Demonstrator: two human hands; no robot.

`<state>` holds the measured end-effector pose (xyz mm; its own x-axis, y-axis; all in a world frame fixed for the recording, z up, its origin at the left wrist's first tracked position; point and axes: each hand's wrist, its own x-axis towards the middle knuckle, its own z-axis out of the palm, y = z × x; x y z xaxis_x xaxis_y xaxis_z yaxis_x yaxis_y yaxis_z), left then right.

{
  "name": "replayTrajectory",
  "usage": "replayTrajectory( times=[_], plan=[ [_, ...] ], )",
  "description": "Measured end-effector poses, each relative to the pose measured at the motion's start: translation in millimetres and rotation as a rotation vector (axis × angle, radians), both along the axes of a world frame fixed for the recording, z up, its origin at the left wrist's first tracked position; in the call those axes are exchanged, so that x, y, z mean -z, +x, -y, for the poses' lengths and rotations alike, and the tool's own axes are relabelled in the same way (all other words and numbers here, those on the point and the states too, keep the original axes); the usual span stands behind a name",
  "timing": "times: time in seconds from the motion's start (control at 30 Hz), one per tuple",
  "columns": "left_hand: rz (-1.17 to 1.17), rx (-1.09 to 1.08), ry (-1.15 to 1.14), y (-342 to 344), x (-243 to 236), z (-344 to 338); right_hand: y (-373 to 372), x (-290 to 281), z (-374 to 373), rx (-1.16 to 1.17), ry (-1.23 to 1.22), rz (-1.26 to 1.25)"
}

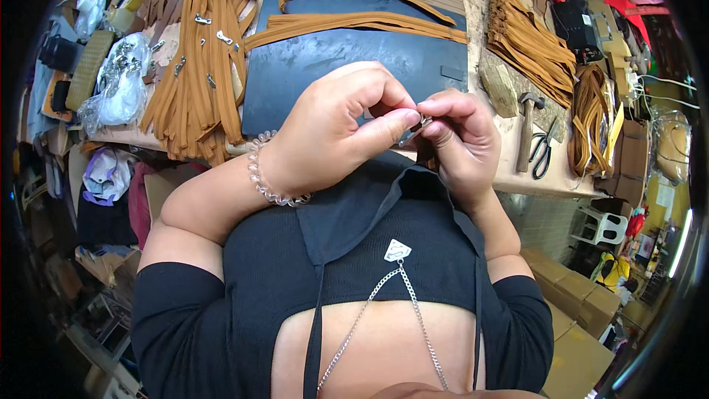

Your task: The person assembles leather straps by attaching metal hardware to leather strips, applying an adhesive from a small block, and trimming excess leather with scissors.

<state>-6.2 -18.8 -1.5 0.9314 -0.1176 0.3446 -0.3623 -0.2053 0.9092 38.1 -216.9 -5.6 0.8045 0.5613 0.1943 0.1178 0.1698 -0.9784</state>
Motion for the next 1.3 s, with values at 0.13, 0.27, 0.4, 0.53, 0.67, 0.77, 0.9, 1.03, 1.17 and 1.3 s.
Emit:
replayTrajectory(
  times=[0.13,0.27,0.4,0.53,0.67,0.77,0.9,1.03,1.17,1.3],
  plan=[
    [0.053,-0.011,-0.024,0,7,0,-3,-1,-2,0.007,-0.020,0.017],
    [0.005,0.013,-0.042,2,10,0,-1,8,-1,0.052,-0.030,0.143],
    [-0.254,0.077,-0.213,3,5,0,0,11,1,0.083,-0.081,0.264],
    [-0.093,0.101,-0.079,6,3,-9,3,12,3,0.081,-0.136,0.437],
    [0.026,0.041,0.008,6,-1,-15,-2,19,0,0.089,0.083,0.284],
    [0.057,0.036,0.042,3,-4,-16,1,19,0,0.046,0.126,0.323],
    [0.134,0.051,0.069,1,-12,-12,4,16,1,0.000,0.107,0.452],
    [0.286,0.024,0.204,2,-14,-10,6,16,2,-0.008,0.125,0.489],
    [0.344,0.006,0.278,1,-16,-11,10,-1,3,0.027,0.019,0.573],
    [0.354,0.030,0.317,-1,-18,-9,10,-14,7,-0.033,-0.138,0.610]
  ],
)
